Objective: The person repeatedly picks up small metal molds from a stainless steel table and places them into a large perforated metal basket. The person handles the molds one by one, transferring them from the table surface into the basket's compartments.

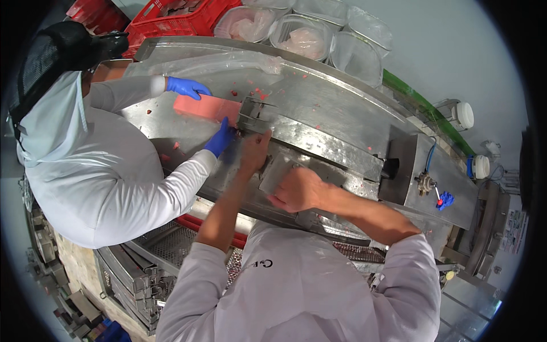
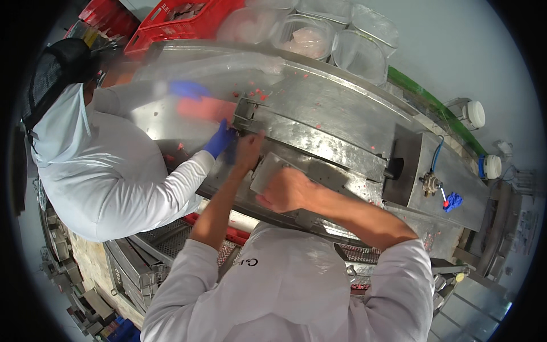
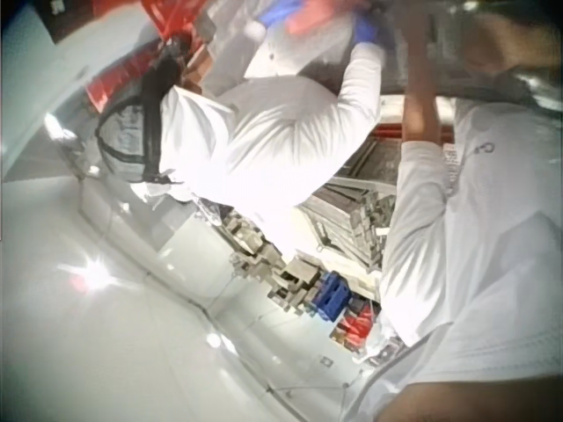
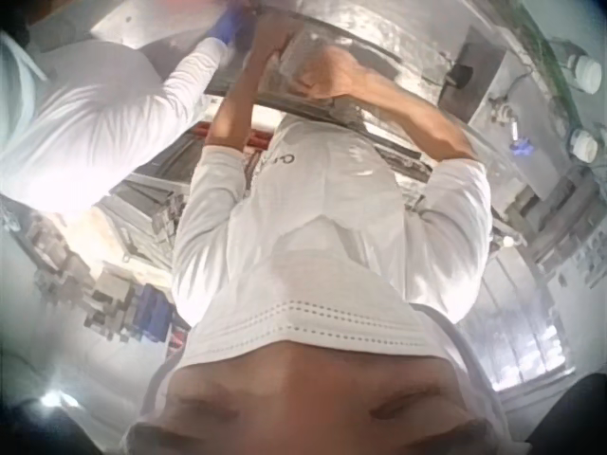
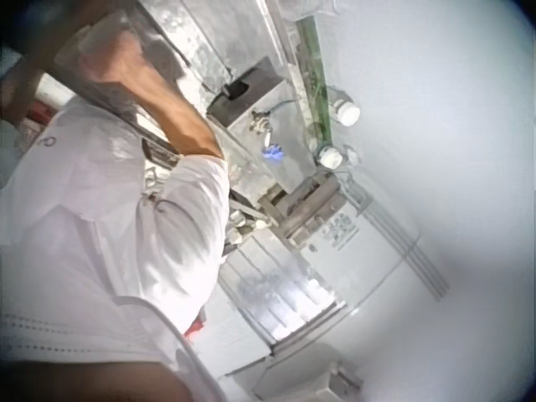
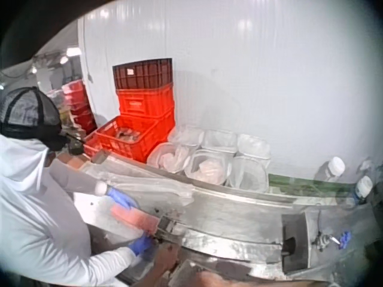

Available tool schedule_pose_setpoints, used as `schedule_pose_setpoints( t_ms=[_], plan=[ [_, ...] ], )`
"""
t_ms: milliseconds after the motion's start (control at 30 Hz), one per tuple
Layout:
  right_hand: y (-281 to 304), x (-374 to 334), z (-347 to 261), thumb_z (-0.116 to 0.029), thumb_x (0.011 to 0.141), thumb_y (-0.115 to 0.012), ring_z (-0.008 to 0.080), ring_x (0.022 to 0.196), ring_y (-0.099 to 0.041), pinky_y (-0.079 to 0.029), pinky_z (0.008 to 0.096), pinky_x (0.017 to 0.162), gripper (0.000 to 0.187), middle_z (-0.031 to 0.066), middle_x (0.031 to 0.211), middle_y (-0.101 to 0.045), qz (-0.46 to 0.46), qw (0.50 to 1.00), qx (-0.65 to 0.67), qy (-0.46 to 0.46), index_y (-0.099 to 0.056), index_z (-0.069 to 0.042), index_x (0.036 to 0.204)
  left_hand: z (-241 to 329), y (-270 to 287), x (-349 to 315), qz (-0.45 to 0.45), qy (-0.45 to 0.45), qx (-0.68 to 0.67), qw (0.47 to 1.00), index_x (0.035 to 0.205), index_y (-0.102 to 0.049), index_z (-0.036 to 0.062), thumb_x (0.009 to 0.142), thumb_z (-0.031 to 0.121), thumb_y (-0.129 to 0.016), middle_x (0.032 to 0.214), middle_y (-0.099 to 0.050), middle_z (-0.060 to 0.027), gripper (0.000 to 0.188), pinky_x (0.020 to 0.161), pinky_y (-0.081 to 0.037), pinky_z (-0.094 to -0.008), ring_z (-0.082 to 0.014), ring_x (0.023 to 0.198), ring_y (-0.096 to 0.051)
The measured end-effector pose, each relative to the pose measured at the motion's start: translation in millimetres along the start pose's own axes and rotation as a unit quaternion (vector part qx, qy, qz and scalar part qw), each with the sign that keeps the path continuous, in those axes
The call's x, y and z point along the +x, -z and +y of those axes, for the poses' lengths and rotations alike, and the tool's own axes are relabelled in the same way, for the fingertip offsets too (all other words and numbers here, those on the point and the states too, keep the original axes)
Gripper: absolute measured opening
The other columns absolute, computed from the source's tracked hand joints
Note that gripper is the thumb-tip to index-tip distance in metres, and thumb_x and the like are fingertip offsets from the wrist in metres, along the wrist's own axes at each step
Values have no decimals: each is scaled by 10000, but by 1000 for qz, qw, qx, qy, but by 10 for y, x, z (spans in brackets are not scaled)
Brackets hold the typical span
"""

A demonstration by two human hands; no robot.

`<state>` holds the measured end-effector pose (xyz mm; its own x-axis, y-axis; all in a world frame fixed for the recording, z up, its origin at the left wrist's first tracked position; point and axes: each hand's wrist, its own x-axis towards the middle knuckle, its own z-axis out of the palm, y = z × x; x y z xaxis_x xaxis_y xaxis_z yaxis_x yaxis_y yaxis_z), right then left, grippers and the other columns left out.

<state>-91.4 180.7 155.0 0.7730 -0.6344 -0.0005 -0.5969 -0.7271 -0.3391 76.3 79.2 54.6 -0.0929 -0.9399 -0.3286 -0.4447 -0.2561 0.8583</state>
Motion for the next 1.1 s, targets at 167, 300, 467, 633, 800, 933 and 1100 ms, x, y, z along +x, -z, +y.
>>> schedule_pose_setpoints(
  t_ms=[167,300,467,633,800,933,1100],
  plan=[
    [-1250,-927,411,-344,953,-584,237,619,-632,-476,368,701,437,49,582,-629,65,997,39,-8,-667,-126,583,-340,-625,-154,-84,-6,191,978,816,-687,-4,937,570,-588,805,-694,-213,594,744,-517,-477,-392,792,-681],
    [-1241,-1193,307,-234,866,-711,224,601,-579,-483,339,681,340,18,570,-566,115,990,73,-24,-611,-120,561,-727,-942,-272,-4,22,258,966,1004,-667,-3,940,498,-613,1034,-689,-217,508,872,-503,-488,-390,935,-657],
    [-1307,-1649,339,-185,864,-720,237,716,-611,-489,354,732,258,45,687,-633,178,960,209,-53,-635,-83,643,-497,-456,345,360,-314,333,813,1225,-555,-96,891,285,-715,1330,-497,-293,531,1036,-384,-562,-484,1248,-463],
    [-1323,-1777,669,-151,820,-759,256,782,-629,-507,384,762,146,68,778,-656,283,915,253,-136,-664,-83,733,-221,97,1061,349,-178,471,791,1136,-610,-40,863,235,-734,1196,-537,-259,407,967,-424,-552,-448,1115,-532],
    [-1113,-1957,1220,-122,816,-754,287,822,-648,-509,402,781,92,95,804,-668,286,896,240,-240,-688,-72,778,-584,235,1429,300,-118,363,874,931,-627,-19,854,194,-736,985,-621,-202,251,808,-510,-439,-364,874,-630],
    [-1058,-2141,1644,-100,830,-733,314,828,-647,-505,417,791,69,107,828,-679,341,863,215,-303,-696,-48,808,-373,420,1463,231,-77,286,927,827,-717,-16,813,278,-800,789,-698,-156,305,736,-521,-404,-264,740,-667],
    [-781,-2153,1875,-78,840,-716,324,852,-646,-497,426,809,63,102,863,-687,343,852,199,-343,-693,-19,840,-173,955,1458,234,-72,287,926,761,-753,-7,778,451,-821,649,-699,-108,463,670,-518,-352,-163,621,-636]
  ],
)
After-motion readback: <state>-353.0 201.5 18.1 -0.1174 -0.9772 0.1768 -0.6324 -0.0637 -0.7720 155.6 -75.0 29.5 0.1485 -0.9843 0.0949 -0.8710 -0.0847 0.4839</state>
